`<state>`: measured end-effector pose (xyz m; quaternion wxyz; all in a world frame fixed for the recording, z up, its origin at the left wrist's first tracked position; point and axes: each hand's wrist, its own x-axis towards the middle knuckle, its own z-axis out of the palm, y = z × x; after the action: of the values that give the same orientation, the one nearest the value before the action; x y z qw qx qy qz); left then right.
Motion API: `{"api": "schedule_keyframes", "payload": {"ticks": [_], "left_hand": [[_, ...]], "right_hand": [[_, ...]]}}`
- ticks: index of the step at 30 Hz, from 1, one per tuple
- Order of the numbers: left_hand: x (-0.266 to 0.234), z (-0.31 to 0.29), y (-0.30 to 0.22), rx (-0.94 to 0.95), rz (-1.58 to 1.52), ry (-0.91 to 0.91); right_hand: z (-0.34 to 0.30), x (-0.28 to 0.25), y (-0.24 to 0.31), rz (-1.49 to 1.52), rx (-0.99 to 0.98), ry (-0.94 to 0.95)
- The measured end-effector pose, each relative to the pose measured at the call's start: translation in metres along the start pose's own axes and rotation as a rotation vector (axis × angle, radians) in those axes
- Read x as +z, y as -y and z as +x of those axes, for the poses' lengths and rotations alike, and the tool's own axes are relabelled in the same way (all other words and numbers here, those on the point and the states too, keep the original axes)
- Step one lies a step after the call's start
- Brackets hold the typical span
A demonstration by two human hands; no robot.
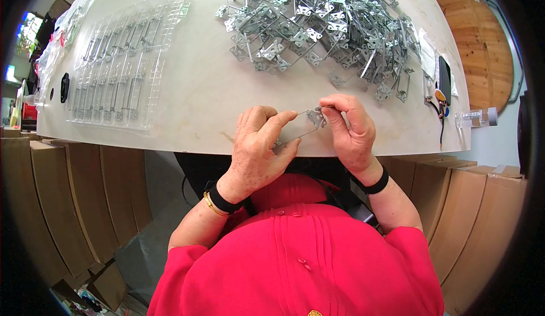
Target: Assembling small metal components by attaching a wire spring to a bracket and placing it into a plastic tray.
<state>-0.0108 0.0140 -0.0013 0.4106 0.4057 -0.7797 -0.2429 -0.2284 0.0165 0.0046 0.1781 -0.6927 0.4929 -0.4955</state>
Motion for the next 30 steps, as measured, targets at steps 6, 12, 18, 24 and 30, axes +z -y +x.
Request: {"api": "schedule_keyframes", "payload": {"ticks": [6,12,18,24,30], "left_hand": [[-0.002,0.000,0.000,-0.016,0.029,0.016],[0.000,-0.001,0.001,-0.044,0.002,-0.007],[0.001,-0.001,-0.001,-0.093,-0.010,-0.014],[0.001,-0.001,-0.001,-0.089,-0.003,-0.018],[0.001,-0.001,-0.001,-0.077,0.002,-0.023]], "right_hand": [[-0.003,-0.001,-0.003,0.019,-0.005,-0.012],[-0.005,-0.003,-0.006,0.080,-0.014,-0.071],[-0.008,-0.010,-0.002,0.071,-0.011,-0.028],[-0.008,-0.010,0.000,0.054,-0.013,-0.011],[-0.006,-0.009,0.002,0.013,-0.044,0.001]]}}
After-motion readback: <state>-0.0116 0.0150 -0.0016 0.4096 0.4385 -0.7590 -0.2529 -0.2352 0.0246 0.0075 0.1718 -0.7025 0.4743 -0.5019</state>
